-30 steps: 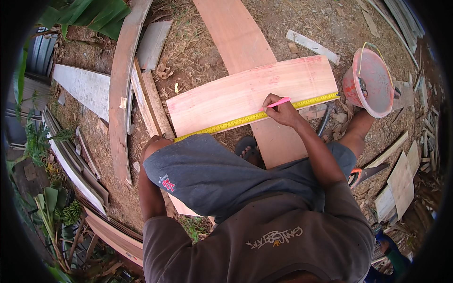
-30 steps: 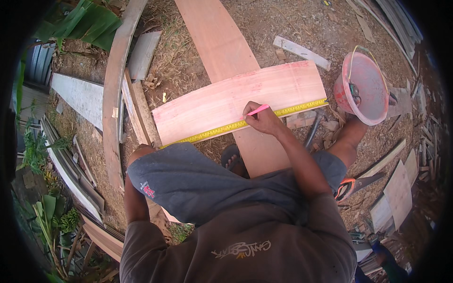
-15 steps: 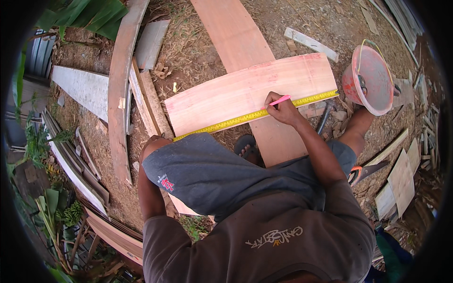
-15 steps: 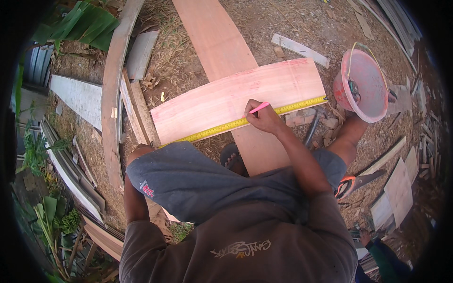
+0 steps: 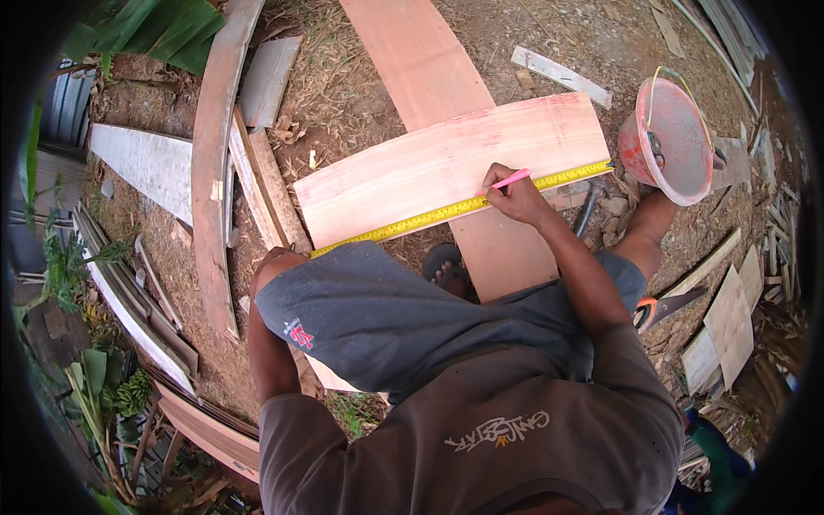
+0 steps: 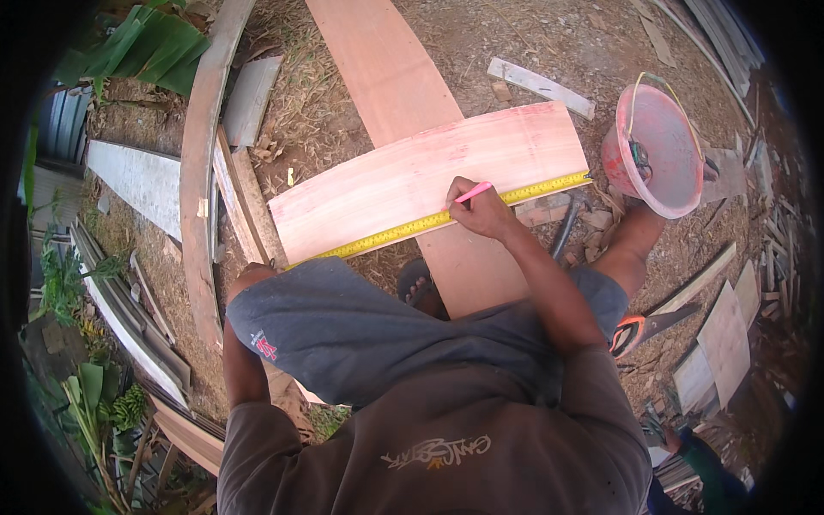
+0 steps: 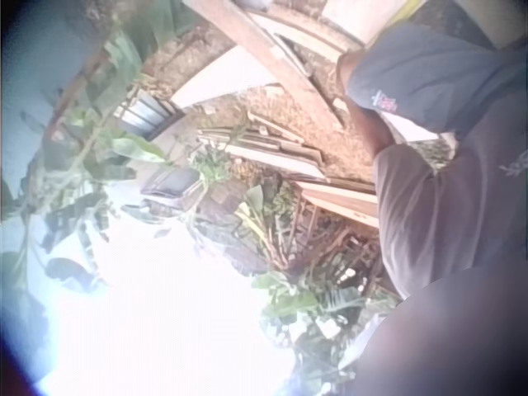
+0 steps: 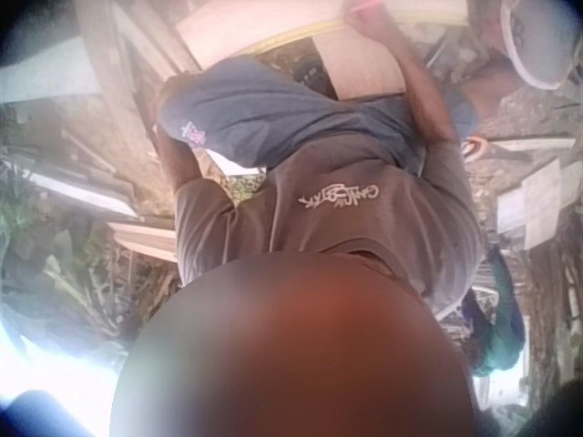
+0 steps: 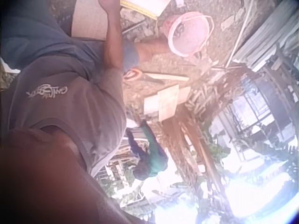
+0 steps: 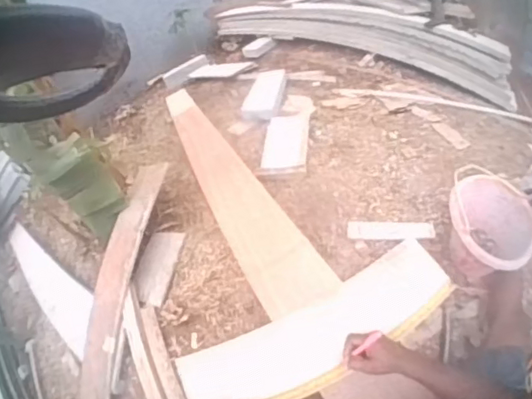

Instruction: The person measures and marks a wooden plank with a tape measure and pencil, then uses a hand saw to cut the plank into smaller pieces. The person repeats the measuring and cutting process on another plank.

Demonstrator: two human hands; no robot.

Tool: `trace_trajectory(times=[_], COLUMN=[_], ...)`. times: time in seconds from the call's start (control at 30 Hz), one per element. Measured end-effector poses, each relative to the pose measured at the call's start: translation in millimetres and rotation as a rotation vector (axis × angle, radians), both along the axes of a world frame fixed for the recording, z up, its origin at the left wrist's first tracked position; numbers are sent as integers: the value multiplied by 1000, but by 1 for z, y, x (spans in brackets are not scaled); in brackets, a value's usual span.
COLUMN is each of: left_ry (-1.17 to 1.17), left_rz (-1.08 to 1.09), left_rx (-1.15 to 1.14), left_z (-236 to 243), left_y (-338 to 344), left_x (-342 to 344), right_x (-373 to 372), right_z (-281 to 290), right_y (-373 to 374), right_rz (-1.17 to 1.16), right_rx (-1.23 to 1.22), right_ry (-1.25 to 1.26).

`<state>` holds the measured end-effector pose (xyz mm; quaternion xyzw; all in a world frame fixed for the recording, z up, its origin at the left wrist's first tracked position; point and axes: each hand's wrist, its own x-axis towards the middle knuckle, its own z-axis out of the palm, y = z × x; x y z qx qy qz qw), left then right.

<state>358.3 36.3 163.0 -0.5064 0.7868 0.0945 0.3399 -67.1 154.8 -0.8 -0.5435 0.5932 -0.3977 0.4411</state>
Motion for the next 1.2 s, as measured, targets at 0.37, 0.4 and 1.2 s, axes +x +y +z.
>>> trace_trajectory(times=[0.37,0.4,1.2], left_ry=[-31,-29,-58], left_rz=[-73,-82,-111], left_rx=[51,65,70], left_z=[3,5,-4], left_y=[-4,-4,-5], left_x=[-4,-5,5], right_x=[1,1,2], right_z=[0,1,2], right_y=[1,1,1], right_rz=[32,29,-19], right_rx=[17,22,36], right_ry=[10,21,71])
